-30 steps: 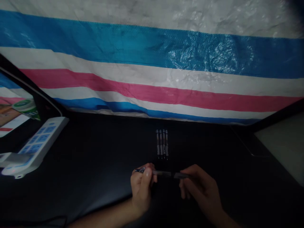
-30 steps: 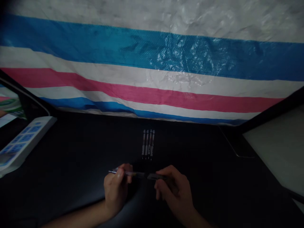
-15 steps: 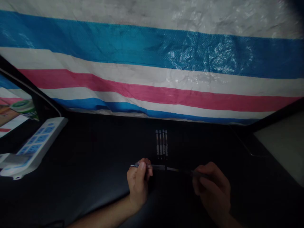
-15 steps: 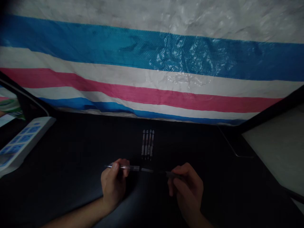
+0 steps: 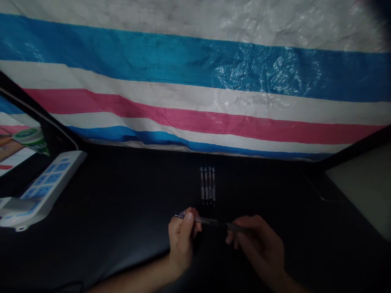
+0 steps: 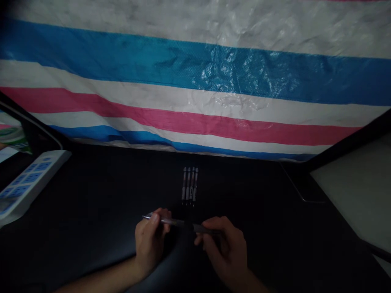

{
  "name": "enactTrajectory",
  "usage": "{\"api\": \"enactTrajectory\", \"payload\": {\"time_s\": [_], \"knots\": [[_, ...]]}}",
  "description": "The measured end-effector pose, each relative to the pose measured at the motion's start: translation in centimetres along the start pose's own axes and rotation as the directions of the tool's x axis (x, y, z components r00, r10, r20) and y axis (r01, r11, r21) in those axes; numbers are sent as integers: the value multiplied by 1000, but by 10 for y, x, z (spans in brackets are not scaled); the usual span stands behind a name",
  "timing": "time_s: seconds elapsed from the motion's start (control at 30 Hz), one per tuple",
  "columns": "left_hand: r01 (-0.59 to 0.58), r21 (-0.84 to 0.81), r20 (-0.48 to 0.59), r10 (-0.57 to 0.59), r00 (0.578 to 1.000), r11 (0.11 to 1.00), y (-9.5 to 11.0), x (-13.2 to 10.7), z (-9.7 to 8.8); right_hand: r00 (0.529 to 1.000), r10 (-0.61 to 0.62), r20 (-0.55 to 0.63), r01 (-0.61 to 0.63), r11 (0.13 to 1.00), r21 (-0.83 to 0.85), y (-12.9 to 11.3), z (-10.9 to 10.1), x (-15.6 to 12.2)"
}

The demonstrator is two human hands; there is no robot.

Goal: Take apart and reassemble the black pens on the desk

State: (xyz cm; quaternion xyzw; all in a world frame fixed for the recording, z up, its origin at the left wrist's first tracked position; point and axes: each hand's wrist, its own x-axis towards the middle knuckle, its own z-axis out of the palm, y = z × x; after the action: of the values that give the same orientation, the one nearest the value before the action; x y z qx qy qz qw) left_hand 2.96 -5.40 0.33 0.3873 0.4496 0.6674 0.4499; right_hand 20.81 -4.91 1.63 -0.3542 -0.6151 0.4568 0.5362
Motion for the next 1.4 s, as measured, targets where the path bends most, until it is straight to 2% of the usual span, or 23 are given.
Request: {"api": "enactTrajectory", "payload": {"time_s": [0.07, 0.17, 0.23, 0.37, 0.53, 0.6, 0.73, 0.8, 0.9, 0.97, 1.0, 1.07, 1.1, 1.23, 1.3, 1.4], "knots": [[6, 1, -11, -6, 1000, 1000, 1, -1, 0, 998, -56, 21, 59, 991, -119, -1, 1, 1], [-13, 11, -28, 13, 1000, 1000, 2, 0, -1, 998, -47, 35, 55, 963, -265, 0, 0, 5], [-16, 19, -26, 16, 1000, 1000, 2, 1, -1, 999, -24, 41, 36, 950, -309, 1, -1, 6], [37, 32, -3, -37, 999, 999, 0, 1, -1, 998, -55, 40, 65, 932, -357, 0, -3, 9], [29, 19, 14, -29, 999, 999, 0, 0, 1, 979, 29, 203, 70, 884, -463, -6, -6, 13], [13, 26, 17, -14, 1000, 1000, 0, 0, 0, 971, 56, 233, 59, 887, -459, -6, -6, 12], [-8, 50, -1, 8, 1000, 999, 0, -1, -1, 998, 0, 68, 30, 895, -445, 0, -4, 6], [1, 44, -3, -1, 1000, 999, -1, -2, -2, 998, -14, 54, 36, 899, -437, 1, -3, 5], [9, 33, 3, -9, 1000, 999, -2, -2, -2, 976, 50, 213, 45, 906, -422, 0, -5, 8], [-3, 34, -10, 3, 1000, 999, -2, 0, -1, 963, 39, 268, 71, 920, -386, -1, -6, 9], [-10, 31, -21, 11, 1000, 999, -2, 1, -1, 963, 31, 268, 76, 922, -379, -1, -5, 9], [-24, 13, -45, 25, 999, 1000, -1, 3, 0, 987, 8, 159, 57, 913, -404, -1, -4, 8], [-28, -1, -48, 28, 998, 1000, -1, 4, 0, 990, 3, 142, 54, 917, -396, -1, -4, 8], [-22, -38, -25, 21, 999, 999, 1, 4, 0, 952, 25, 305, 97, 920, -379, -2, -3, 9], [-8, -42, -19, 8, 1000, 999, 2, 3, 0, 964, -8, 267, 114, 916, -385, -2, -2, 10], [2, -53, -33, -4, 999, 999, 2, 3, 0, 990, -52, 130, 103, 899, -426, -1, -2, 9]]}}
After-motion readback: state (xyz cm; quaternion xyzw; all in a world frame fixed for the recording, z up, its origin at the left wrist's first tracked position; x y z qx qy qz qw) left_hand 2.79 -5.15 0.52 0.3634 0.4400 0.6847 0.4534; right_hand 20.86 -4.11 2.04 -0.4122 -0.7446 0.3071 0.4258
